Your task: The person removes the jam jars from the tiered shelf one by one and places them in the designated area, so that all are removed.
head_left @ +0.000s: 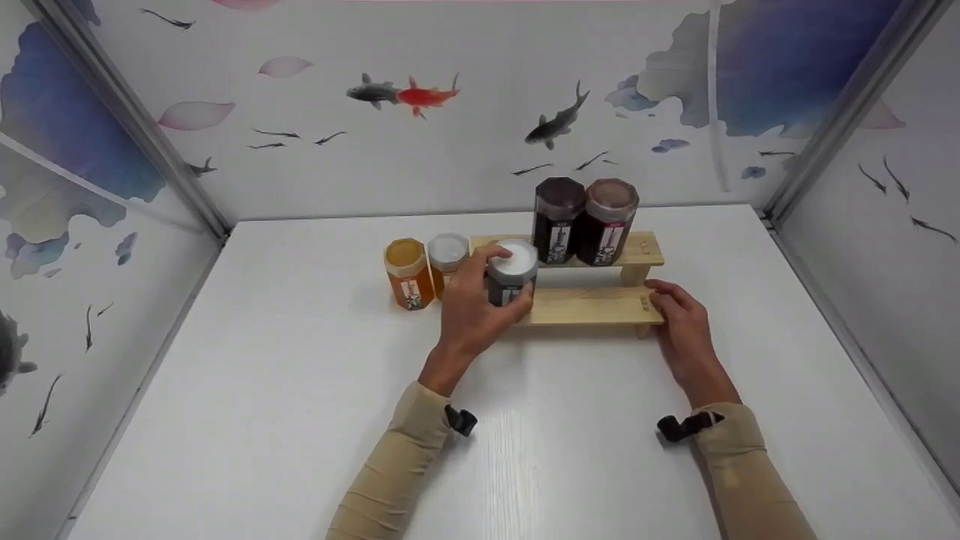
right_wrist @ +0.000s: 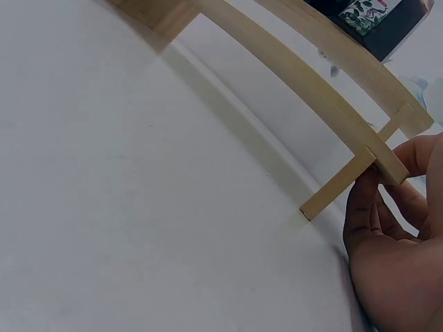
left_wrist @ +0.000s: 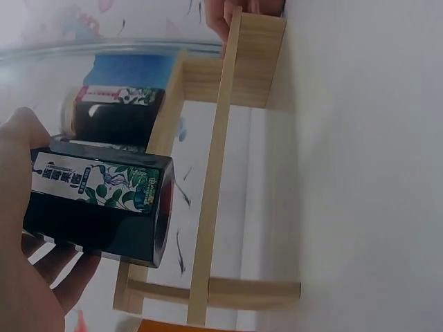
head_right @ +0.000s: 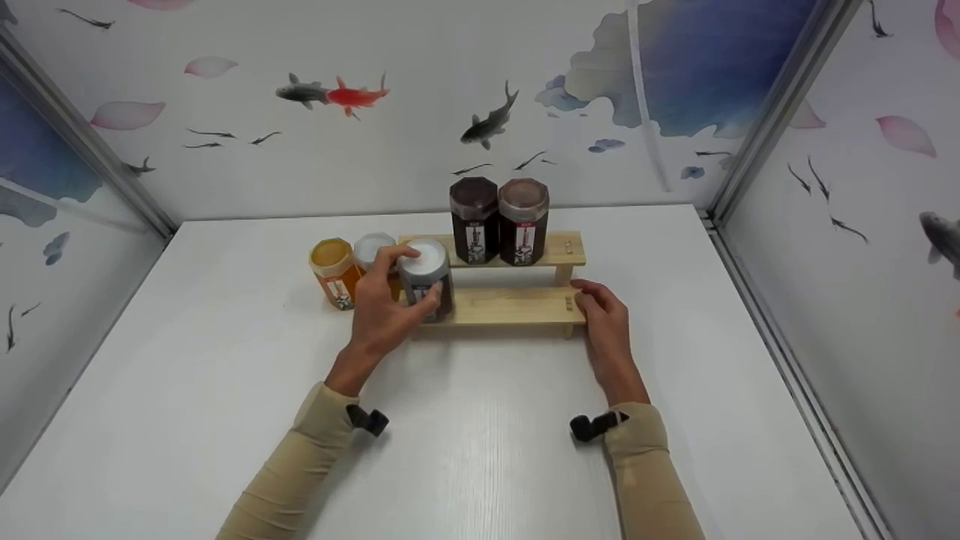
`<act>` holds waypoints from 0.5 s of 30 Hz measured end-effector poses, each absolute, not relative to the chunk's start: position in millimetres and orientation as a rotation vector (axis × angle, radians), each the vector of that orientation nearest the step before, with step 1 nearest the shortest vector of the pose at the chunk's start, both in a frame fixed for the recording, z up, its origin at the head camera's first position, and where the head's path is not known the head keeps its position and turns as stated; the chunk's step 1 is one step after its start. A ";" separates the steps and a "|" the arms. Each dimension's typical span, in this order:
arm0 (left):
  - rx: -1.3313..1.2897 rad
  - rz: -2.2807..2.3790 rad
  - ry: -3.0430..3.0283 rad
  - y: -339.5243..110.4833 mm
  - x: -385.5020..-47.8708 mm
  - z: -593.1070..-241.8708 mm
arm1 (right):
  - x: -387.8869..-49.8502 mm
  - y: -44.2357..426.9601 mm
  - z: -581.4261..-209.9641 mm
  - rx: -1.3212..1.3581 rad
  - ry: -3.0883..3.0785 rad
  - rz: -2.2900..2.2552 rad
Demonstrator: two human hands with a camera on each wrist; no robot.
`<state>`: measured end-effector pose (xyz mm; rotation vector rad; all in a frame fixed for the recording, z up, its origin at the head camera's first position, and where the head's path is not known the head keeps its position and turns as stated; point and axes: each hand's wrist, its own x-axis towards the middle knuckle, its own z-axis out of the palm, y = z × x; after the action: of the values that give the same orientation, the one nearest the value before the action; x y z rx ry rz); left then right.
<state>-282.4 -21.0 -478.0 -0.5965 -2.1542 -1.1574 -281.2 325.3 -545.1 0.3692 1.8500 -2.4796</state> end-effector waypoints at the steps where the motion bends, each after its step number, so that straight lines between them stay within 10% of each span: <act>1: -0.589 -1.154 -2.153 -26.0 -282.5 -478.4 | -281.5 325.4 -545.2 0.374 1.853 -2.479; 15: -0.408 -1.117 -2.157 -87.2 -290.6 -482.1 | -283.3 323.3 -544.5 0.378 1.860 -2.470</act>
<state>-290.6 -87.2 -482.1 -0.4077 -2.1573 -1.1171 -283.3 323.3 -544.5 0.3785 1.8603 -2.4697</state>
